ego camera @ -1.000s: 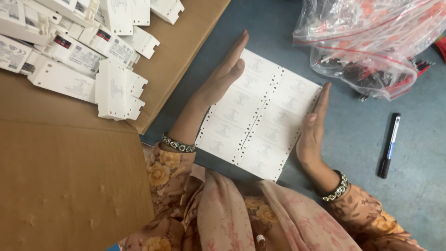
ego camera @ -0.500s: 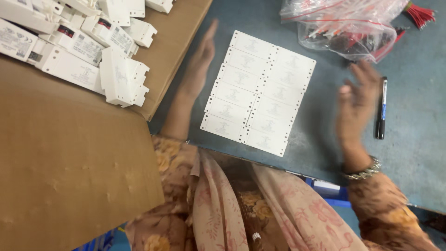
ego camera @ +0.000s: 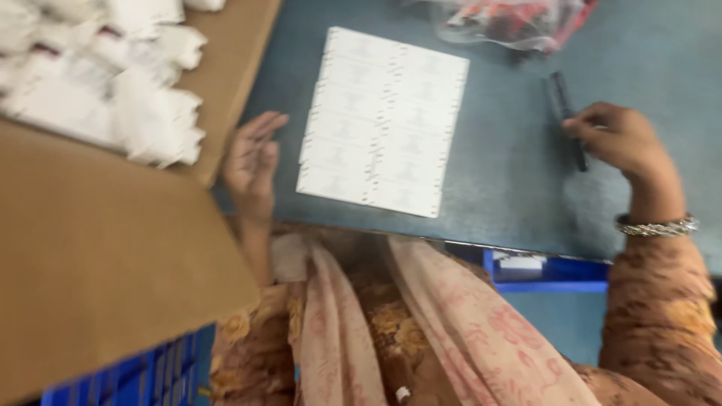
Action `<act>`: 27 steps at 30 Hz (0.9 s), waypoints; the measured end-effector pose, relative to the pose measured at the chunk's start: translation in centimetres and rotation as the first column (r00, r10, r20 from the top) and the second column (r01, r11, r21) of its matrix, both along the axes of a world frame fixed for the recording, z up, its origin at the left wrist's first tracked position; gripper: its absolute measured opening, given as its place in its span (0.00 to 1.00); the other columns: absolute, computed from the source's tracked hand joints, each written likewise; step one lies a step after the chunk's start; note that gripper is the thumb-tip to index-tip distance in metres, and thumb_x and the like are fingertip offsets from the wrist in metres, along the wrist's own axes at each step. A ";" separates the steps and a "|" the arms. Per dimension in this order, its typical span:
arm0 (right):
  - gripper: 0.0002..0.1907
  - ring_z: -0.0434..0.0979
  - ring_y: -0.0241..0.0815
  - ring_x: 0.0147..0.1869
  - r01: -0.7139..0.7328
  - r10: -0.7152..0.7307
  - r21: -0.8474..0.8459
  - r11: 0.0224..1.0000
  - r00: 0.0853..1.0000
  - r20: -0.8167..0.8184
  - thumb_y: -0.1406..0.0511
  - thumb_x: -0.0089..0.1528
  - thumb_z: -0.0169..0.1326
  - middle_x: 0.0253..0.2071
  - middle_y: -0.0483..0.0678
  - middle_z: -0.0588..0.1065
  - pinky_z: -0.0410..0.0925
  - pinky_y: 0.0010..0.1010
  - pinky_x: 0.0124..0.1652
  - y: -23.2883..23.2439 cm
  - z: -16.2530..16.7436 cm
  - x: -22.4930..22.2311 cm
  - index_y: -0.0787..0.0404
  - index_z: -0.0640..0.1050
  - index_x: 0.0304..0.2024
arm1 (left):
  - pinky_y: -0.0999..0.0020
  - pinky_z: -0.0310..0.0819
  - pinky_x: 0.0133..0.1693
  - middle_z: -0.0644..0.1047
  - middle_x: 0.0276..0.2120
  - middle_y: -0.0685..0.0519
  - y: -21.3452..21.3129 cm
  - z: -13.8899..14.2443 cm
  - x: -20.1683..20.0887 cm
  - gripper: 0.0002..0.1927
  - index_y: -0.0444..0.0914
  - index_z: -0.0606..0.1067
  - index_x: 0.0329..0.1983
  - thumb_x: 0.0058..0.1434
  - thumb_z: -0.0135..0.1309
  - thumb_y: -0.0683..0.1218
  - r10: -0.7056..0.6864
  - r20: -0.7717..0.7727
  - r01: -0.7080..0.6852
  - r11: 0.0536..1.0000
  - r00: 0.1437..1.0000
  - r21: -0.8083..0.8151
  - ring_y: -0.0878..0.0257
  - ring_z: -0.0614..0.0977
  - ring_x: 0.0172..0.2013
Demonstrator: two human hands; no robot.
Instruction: The person marks a sheet of white labels with a black marker, then separates individual components from a cardboard box and sorts them into groups on a workbench.
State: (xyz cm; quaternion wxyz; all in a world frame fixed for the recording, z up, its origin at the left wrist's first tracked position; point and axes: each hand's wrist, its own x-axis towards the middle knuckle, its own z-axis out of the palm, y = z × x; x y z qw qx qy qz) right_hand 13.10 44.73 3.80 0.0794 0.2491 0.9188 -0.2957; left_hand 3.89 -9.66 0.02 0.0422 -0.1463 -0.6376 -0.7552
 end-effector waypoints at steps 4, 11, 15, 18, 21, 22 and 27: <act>0.05 0.77 0.39 0.33 -0.296 -0.139 -0.660 0.690 0.842 -0.522 0.70 0.73 0.57 0.40 0.51 0.75 0.71 0.27 0.34 -6.1 3.0 0.1 0.67 0.74 0.47 | 0.60 0.70 0.63 0.80 0.53 0.47 1.9 3.7 5.6 0.17 0.37 0.75 0.57 0.75 0.51 0.53 0.232 -0.287 -0.322 0.890 0.929 -0.322 0.54 0.79 0.57; 0.11 0.78 0.36 0.34 -0.685 0.119 -0.566 0.459 0.679 -0.725 0.64 0.71 0.54 0.42 0.52 0.73 0.69 0.22 0.25 -22.8 2.1 2.9 0.69 0.76 0.46 | 0.60 0.71 0.44 0.76 0.42 0.50 8.3 6.9 12.6 0.22 0.34 0.73 0.57 0.71 0.51 0.56 -0.169 -0.471 -0.239 0.688 0.866 -0.685 0.56 0.78 0.41; 0.12 0.73 0.32 0.31 -0.674 0.139 -0.606 0.421 0.709 -0.691 0.63 0.73 0.51 0.41 0.50 0.72 0.64 0.19 0.25 -25.3 2.0 1.9 0.68 0.75 0.45 | 0.63 0.72 0.38 0.73 0.36 0.51 7.8 7.5 13.0 0.15 0.36 0.73 0.51 0.71 0.52 0.52 -0.092 -0.353 -0.200 0.680 0.931 -0.706 0.58 0.78 0.37; 0.15 0.66 0.28 0.27 -0.666 0.186 -0.607 0.433 0.725 -0.663 0.61 0.76 0.48 0.37 0.48 0.71 0.60 0.18 0.26 -26.1 0.8 1.7 0.68 0.76 0.44 | 0.62 0.71 0.36 0.73 0.34 0.50 7.3 7.2 13.0 0.13 0.35 0.71 0.51 0.74 0.49 0.49 -0.065 -0.342 -0.202 0.696 0.938 -0.689 0.56 0.77 0.36; 0.16 0.62 0.25 0.23 -0.607 0.153 -0.697 0.382 0.785 -0.600 0.60 0.75 0.46 0.29 0.43 0.70 0.57 0.16 0.23 -27.0 -0.3 2.2 0.67 0.75 0.40 | 0.63 0.70 0.36 0.74 0.32 0.52 7.7 6.2 12.8 0.07 0.38 0.70 0.47 0.76 0.48 0.47 -0.102 -0.164 -0.027 0.768 0.981 -0.639 0.56 0.78 0.34; 0.16 0.62 0.24 0.21 -0.617 0.123 -0.697 0.365 0.774 -0.621 0.60 0.75 0.46 0.26 0.42 0.71 0.57 0.15 0.22 -27.1 -0.4 2.3 0.66 0.75 0.39 | 0.65 0.71 0.35 0.74 0.32 0.53 8.0 5.8 12.9 0.07 0.38 0.69 0.48 0.77 0.47 0.47 -0.135 -0.101 0.048 0.797 0.986 -0.603 0.58 0.78 0.33; 0.10 0.68 0.26 0.25 -0.635 -0.036 -0.600 0.486 0.672 -0.740 0.64 0.72 0.47 0.29 0.42 0.71 0.63 0.17 0.22 -25.0 2.8 1.1 0.63 0.74 0.40 | 0.66 0.76 0.39 0.78 0.38 0.52 8.2 4.4 14.2 0.10 0.36 0.67 0.57 0.77 0.43 0.44 -0.209 -0.103 0.167 0.934 0.972 -0.315 0.58 0.82 0.37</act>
